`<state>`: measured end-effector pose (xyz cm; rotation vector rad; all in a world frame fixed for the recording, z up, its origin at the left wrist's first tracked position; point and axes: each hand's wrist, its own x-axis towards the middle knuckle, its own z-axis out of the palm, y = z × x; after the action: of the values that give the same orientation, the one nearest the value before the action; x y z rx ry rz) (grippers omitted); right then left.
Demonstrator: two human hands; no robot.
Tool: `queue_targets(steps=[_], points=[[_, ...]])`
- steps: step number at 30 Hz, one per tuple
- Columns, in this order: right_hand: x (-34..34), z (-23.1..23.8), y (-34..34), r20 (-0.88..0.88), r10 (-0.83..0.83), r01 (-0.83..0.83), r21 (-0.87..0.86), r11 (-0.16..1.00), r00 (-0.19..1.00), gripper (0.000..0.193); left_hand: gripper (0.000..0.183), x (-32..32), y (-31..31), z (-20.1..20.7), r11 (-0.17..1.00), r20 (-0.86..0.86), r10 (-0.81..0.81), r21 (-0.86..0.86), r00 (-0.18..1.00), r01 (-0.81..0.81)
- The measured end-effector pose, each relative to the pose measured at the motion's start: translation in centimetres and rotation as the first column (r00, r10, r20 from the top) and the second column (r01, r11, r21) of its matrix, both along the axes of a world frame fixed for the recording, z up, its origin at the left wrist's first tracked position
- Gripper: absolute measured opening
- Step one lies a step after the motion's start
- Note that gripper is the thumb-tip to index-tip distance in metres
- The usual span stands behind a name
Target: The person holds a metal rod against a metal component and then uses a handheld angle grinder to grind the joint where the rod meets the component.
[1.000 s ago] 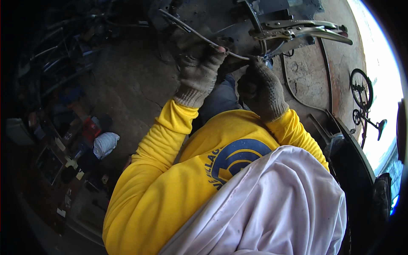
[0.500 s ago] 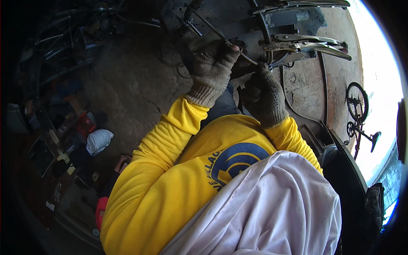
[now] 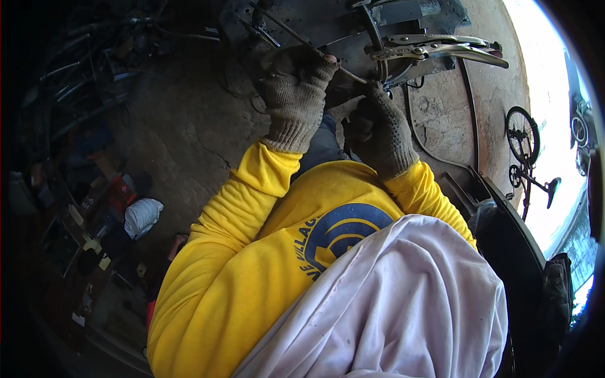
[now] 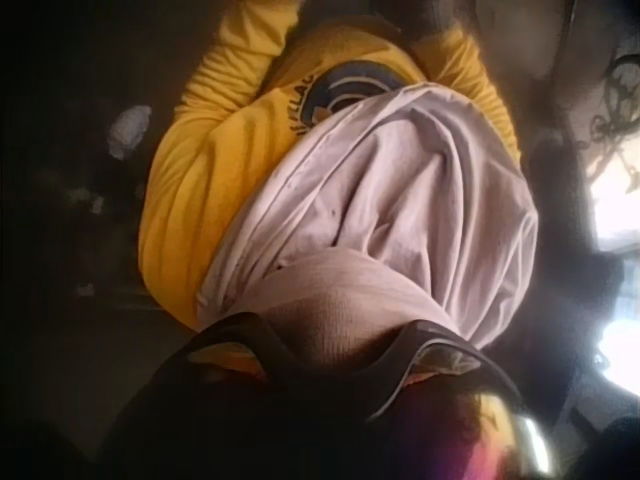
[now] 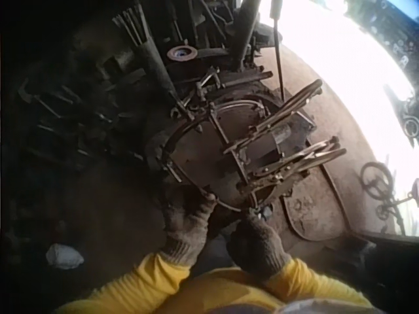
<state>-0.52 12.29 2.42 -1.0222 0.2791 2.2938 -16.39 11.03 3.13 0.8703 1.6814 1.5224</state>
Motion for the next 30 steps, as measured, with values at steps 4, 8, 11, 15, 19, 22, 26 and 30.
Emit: queue_targets(steps=[4, 8, 11, 15, 19, 22, 26, 30], points=[[0.2, 0.1, 0.0, -0.034, 0.002, 0.000, 0.042, 0.999, 0.999, 0.012, 0.026, 1.0, 0.6, 1.0, 0.984, 0.116, 0.129, 0.111, 0.985, -0.142], [0.2, 0.1, -0.7, -0.007, -0.036, 0.036, 0.007, 0.999, 0.999, 0.014, 0.023, -0.7, -0.2, -1.6, 0.994, -0.048, 0.073, 0.082, 0.996, -0.068], [0.5, -0.3, -1.2, -0.001, 0.044, -0.044, 0.077, 0.996, 0.999, 0.017, 0.023, -1.6, -0.4, 0.1, 0.992, -0.189, -0.127, -0.043, 0.974, 0.121], [1.0, -1.5, -1.6, 0.632, 0.174, -0.591, 0.542, 0.598, 0.755, 0.016, 0.033, -2.2, -0.6, 0.2, 0.984, -0.154, -0.177, -0.050, 0.972, 0.171], [0.6, -3.5, -2.5, 0.471, 0.085, -0.368, 0.550, 0.749, 0.878, 0.037, 0.050, -3.2, -1.2, -1.2, 0.962, -0.432, -0.242, 0.012, 0.869, 0.273], [0.2, -3.6, -2.5, 0.811, -0.144, -0.731, 0.576, 0.365, 0.567, 0.041, 0.055, -4.0, -1.7, -2.3, 0.959, -0.556, -0.237, -0.001, 0.796, 0.285], [0.5, -6.1, -2.4, 0.573, 0.084, -0.447, 0.530, 0.720, 0.815, 0.039, 0.055, -4.4, -1.5, -1.7, 0.945, -0.852, -0.228, -0.077, 0.472, 0.317], [0.3, -5.4, -2.3, 0.434, 0.125, -0.316, 0.403, 0.859, 0.892, 0.039, 0.054, -4.6, -1.6, -2.3, 0.944, -0.804, -0.238, -0.058, 0.545, 0.326]])
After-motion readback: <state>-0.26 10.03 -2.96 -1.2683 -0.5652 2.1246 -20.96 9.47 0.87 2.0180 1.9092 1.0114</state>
